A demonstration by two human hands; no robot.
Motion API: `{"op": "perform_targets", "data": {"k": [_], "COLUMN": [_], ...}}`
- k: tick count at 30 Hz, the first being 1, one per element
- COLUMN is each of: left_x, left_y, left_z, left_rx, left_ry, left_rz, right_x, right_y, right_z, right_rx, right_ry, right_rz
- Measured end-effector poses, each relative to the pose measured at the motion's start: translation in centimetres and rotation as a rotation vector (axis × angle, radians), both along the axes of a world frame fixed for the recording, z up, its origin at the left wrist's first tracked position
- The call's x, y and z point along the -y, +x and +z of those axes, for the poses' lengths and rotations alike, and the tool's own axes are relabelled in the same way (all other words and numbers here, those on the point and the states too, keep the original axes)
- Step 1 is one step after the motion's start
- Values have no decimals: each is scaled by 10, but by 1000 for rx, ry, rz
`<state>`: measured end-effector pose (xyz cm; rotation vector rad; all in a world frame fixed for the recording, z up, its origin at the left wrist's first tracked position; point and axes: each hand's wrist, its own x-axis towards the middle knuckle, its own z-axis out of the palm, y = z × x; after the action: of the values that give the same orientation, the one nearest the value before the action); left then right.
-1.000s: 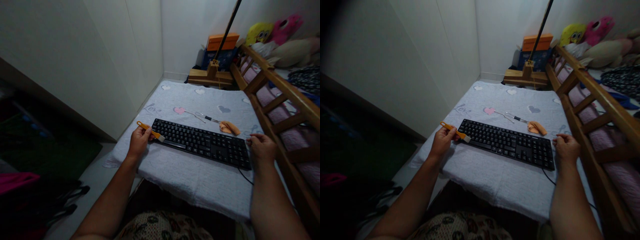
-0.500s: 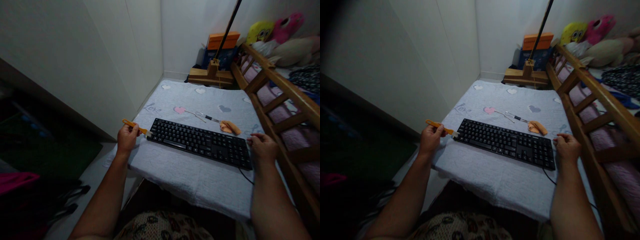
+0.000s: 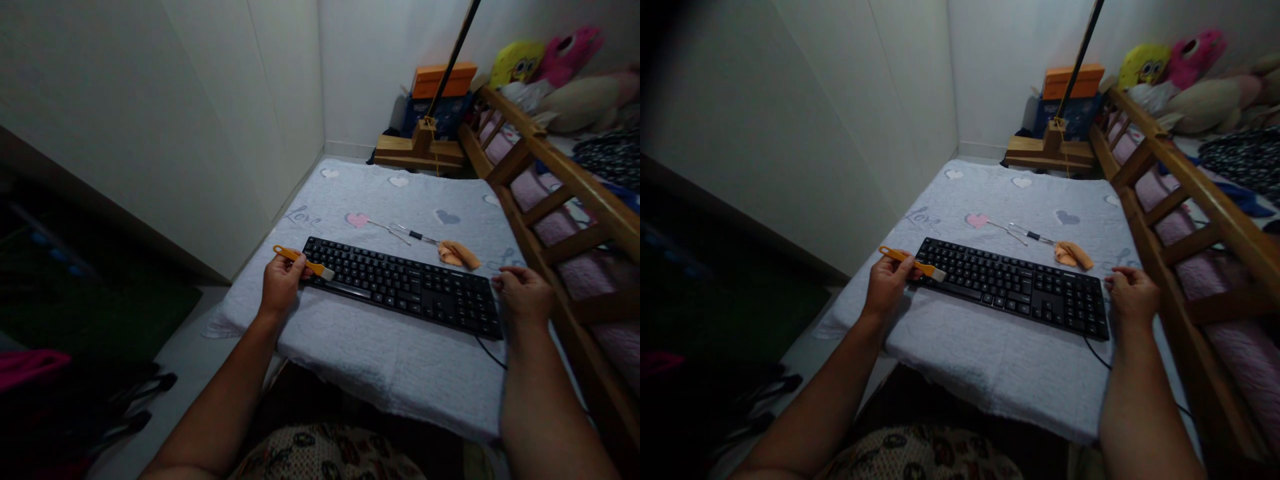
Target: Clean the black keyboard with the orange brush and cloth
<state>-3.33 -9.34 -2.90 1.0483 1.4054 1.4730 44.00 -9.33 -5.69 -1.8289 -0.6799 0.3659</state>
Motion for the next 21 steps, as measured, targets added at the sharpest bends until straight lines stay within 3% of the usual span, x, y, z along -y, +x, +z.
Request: {"op": "perform_targets", "data": {"k": [6, 14, 21], "left_x": [-8, -23, -30], "left_y": [3, -23, -46], "left_z": [-4, 3, 4], "left_rx": [-41, -301, -346], "left_ry": [-16, -12, -23], "left_rz": [-13, 101, 151], "right_x": [2, 2, 3], "right_y": [-3, -9, -7], "right_z": [2, 11, 8], "right_rx": [1, 3, 31], "right_ry": [-16, -50, -35], "right_rz": [1, -23, -13]}}
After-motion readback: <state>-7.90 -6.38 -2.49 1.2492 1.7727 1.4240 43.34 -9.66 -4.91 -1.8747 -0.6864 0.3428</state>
